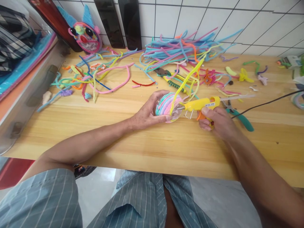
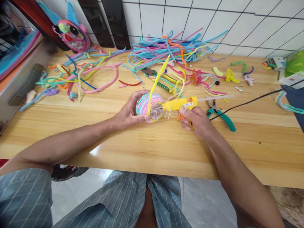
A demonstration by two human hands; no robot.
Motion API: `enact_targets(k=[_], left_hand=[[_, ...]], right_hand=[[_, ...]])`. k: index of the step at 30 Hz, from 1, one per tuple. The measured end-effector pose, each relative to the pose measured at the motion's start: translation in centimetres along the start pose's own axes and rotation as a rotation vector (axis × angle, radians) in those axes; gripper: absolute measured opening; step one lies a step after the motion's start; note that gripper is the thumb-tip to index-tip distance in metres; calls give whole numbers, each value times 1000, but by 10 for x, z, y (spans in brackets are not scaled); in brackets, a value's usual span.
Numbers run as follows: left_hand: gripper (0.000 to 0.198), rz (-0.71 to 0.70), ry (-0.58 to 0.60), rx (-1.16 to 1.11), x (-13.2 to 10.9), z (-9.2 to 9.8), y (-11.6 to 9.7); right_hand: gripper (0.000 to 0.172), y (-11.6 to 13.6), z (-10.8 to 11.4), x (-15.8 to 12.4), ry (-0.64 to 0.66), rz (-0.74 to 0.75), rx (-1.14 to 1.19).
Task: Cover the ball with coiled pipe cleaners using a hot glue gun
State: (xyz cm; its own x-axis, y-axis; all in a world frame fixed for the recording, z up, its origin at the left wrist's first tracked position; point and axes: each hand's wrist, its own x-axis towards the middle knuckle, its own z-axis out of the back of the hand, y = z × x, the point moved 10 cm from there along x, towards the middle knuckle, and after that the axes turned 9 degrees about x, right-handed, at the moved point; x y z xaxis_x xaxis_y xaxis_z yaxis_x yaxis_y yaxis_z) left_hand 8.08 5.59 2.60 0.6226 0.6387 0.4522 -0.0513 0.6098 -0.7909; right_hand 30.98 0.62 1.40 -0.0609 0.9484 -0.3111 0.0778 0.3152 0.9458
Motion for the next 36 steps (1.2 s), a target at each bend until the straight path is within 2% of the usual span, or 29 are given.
enact_targets(k=[9,18,26,36], left_hand=[[95,24,12,23,-1,-1,9],[92,20,11,29,-1,-1,6],[89,-18,-1,6,1,0,-1],[92,-14,3,32,-1,0,1]], right_hand=[[78,2,-2,0,15,14,14],[78,-2,-1,0,28,-6,-47],[75,3,1,0,-38,10,150],[78,2,0,1,-38,4,112]])
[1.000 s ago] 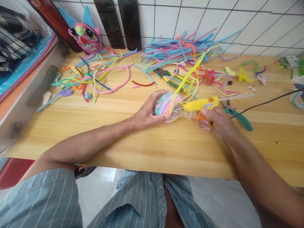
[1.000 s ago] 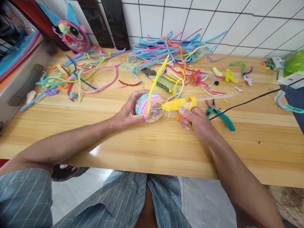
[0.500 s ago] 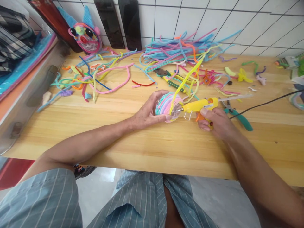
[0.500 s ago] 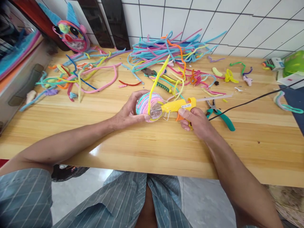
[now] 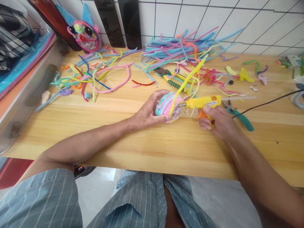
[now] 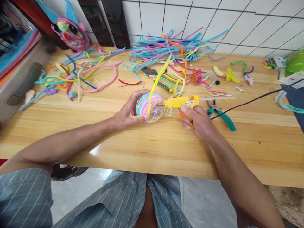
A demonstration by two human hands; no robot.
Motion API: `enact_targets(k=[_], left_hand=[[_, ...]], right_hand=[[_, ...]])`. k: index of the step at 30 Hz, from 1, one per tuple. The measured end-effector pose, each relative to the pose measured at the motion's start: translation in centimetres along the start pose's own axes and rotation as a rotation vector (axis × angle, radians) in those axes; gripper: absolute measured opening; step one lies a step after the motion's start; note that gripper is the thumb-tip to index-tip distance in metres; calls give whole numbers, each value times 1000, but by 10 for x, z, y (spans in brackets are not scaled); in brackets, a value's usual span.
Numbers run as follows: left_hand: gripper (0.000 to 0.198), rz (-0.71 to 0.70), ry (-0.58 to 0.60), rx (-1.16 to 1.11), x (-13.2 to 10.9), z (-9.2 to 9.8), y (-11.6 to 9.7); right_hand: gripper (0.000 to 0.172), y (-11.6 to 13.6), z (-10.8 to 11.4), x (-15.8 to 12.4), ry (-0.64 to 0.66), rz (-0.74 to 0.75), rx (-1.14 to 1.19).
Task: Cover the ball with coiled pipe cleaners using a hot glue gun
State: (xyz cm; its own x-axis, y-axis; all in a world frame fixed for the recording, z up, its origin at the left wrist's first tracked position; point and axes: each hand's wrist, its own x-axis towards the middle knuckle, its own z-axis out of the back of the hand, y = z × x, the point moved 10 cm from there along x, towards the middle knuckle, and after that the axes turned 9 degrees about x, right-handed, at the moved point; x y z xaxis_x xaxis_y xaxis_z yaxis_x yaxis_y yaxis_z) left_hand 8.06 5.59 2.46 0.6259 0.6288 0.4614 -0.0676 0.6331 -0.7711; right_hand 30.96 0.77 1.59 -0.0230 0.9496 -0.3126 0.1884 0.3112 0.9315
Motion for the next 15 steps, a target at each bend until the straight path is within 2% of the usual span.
enact_targets(k=[5,10,15], left_hand=[[91,16,-2,-12,-1,0,4],[90,-21,-4,-27,0,0,1],[91,-3,2,-7,0,0,0]], right_hand=[[81,-3,-1,-2,34,-15,-87],[78,0,1,-3,-21,7,13],[76,-3,-3,-1,5,-4,-5]])
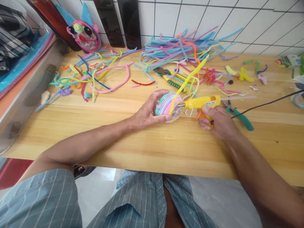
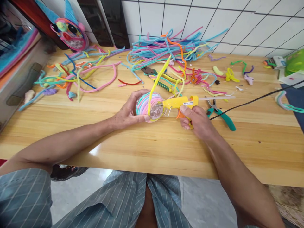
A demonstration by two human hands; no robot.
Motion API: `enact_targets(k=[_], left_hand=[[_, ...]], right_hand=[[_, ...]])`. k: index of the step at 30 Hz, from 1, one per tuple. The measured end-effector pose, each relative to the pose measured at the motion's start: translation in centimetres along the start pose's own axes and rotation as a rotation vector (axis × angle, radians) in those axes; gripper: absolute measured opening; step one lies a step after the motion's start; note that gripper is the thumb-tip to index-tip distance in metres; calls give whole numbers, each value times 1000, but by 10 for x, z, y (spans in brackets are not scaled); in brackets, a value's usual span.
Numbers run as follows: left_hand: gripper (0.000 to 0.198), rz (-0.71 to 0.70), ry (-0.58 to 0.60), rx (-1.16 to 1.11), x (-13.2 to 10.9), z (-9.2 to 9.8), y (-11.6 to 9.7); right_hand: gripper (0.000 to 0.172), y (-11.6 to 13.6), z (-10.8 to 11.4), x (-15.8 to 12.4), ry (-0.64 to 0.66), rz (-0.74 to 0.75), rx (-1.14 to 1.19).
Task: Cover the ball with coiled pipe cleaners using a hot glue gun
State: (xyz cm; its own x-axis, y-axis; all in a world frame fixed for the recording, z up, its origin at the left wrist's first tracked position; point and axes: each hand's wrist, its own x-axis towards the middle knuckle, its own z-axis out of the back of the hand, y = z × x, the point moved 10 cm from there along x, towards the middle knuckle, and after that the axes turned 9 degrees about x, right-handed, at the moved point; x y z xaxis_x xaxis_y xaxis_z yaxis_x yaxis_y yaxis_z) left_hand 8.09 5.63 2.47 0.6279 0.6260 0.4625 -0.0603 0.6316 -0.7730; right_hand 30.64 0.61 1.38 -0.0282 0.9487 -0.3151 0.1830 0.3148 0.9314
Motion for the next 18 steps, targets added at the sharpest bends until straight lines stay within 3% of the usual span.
enact_targets(k=[4,10,18], left_hand=[[90,-8,0,-8,0,0,0],[90,-18,-10,-3,0,1,0],[91,29,-1,-6,-2,0,5]], right_hand=[[78,0,-1,-1,31,-12,-43],[82,9,12,-4,-48,16,-48],[81,4,13,-2,8,17,-145]])
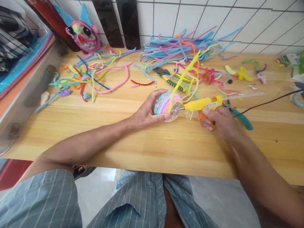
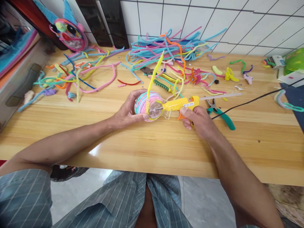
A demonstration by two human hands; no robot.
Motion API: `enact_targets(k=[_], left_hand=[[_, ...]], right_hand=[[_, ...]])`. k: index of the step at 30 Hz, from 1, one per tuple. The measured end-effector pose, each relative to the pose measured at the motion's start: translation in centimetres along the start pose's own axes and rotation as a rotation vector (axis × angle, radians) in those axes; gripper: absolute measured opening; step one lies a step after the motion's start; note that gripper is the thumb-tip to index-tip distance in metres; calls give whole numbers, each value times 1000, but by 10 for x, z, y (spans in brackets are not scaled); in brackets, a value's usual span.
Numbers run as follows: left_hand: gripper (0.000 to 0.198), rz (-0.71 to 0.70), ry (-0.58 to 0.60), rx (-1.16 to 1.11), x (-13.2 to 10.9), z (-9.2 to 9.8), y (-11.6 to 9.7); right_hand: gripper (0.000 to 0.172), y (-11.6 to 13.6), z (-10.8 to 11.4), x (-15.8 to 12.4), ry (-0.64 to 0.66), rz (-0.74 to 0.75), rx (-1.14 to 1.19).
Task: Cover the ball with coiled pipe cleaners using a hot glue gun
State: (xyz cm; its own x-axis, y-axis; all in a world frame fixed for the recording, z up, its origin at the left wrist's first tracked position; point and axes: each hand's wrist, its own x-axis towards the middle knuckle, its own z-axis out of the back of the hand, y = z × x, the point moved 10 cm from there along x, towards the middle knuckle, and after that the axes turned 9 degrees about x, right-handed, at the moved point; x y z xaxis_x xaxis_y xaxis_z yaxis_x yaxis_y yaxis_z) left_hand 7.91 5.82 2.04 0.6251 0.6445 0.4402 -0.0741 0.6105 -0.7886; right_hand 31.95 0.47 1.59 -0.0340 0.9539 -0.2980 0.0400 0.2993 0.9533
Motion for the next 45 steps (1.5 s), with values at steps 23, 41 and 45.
enact_targets(k=[23,41,45], left_hand=[[96,19,-6,6,1,0,2],[97,8,-11,12,1,1,5],[96,-4,-12,18,2,1,3]], right_hand=[[81,7,4,-2,-51,12,26],[73,5,-7,-2,24,25,16],[76,7,-4,-3,-6,42,29]])
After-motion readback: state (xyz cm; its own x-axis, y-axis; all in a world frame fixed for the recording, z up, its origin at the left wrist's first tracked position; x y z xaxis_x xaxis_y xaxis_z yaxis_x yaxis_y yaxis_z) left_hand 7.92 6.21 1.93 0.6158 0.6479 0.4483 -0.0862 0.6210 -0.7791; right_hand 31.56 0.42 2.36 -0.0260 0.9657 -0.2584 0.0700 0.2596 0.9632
